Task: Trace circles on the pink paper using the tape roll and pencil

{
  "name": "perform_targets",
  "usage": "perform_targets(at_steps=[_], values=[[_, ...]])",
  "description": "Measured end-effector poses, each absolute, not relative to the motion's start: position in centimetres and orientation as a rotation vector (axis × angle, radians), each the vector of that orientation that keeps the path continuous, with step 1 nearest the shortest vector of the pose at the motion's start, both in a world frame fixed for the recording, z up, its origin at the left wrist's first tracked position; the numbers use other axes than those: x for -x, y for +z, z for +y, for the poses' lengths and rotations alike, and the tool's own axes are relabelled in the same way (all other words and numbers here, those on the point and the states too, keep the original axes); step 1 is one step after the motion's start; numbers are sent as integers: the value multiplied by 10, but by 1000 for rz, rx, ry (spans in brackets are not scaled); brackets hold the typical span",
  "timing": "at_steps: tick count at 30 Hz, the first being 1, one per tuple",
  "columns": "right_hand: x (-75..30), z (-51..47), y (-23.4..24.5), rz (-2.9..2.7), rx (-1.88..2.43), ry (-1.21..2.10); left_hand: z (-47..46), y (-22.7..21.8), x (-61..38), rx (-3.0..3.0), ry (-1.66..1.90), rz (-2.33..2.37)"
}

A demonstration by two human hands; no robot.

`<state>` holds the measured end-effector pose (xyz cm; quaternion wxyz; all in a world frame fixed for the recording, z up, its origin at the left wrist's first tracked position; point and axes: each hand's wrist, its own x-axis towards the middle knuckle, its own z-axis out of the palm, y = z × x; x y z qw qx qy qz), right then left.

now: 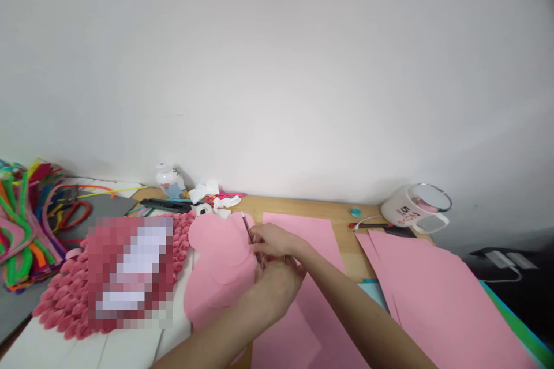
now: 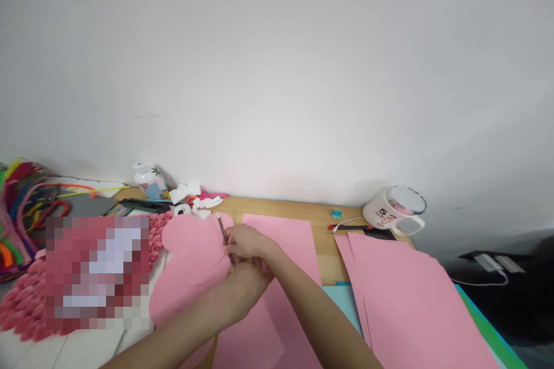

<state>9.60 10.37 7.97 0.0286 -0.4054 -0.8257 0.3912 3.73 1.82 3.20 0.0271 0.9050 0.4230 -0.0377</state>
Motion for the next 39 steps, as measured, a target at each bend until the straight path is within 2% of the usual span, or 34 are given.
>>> perform_targets(at_steps=[4, 15, 21, 27, 31, 39], values=[[-111, 111, 70, -2294, 1330, 1177, 18, 46, -35, -2952, -431, 1238], [-205, 86, 45, -1643, 1461, 1025, 26, 98, -27, -2758, -542, 1045], [-267, 28, 45, -1181, 1390, 1199, 22, 85, -10, -2616, -301, 1070], [-283, -9, 34, -969, 1264, 1421, 13, 56, 8, -2505, 79, 1053], [-282, -14, 24, -912, 1222, 1416, 2, 51, 14, -2521, 286, 1079], [-271, -14, 26, -914, 1168, 1400, -4, 47, 16, -2639, 437, 1206]])
